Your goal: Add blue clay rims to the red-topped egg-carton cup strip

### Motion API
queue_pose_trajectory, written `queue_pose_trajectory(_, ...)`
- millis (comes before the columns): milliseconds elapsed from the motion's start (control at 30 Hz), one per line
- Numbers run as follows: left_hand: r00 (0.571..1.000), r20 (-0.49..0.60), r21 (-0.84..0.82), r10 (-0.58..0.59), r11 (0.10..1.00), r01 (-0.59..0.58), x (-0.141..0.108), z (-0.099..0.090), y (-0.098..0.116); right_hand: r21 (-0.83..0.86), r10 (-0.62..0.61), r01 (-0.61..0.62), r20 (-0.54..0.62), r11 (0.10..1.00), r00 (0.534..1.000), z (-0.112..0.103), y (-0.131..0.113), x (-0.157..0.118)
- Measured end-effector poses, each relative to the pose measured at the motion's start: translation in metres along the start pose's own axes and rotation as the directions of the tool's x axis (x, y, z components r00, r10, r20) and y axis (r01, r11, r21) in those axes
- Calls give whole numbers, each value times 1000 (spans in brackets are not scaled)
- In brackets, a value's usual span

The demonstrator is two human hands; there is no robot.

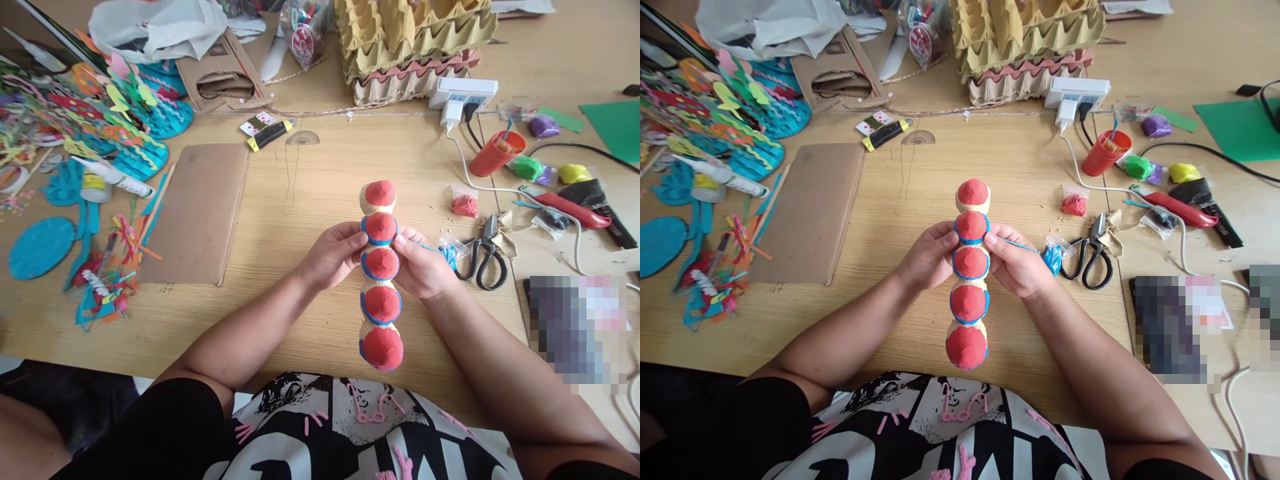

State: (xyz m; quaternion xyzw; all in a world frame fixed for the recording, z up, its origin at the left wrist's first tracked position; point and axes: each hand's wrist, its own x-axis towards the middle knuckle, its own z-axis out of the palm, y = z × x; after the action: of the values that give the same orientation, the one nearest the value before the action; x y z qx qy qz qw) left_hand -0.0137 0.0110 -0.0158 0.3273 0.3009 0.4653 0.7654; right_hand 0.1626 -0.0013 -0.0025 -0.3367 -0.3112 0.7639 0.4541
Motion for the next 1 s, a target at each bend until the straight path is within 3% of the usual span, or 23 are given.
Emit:
queue_pose_trajectory(133,999,29,11,37,999,-38,0,-1,0,20,-46,46,-31,999,998,0,0,2)
queue_pose_trajectory(333,989,38,164,140,976,-144,2,-7,-4,9,-104,105,-19,994,994,-2,-1,4)
queue_pose_trajectory(700,989,7,205,149,968,-148,3,-7,-5,-430,-340,291,-40,855,940,-18,-5,5)
queue_pose_trajectory(833,992,14,175,122,977,-122,2,-5,-2,-390,-325,294,-14,873,946,-19,-3,4)
queue_pose_trajectory(1000,997,62,103,47,993,-53,1,-3,1,-214,-246,251,46,944,968,-21,2,6)
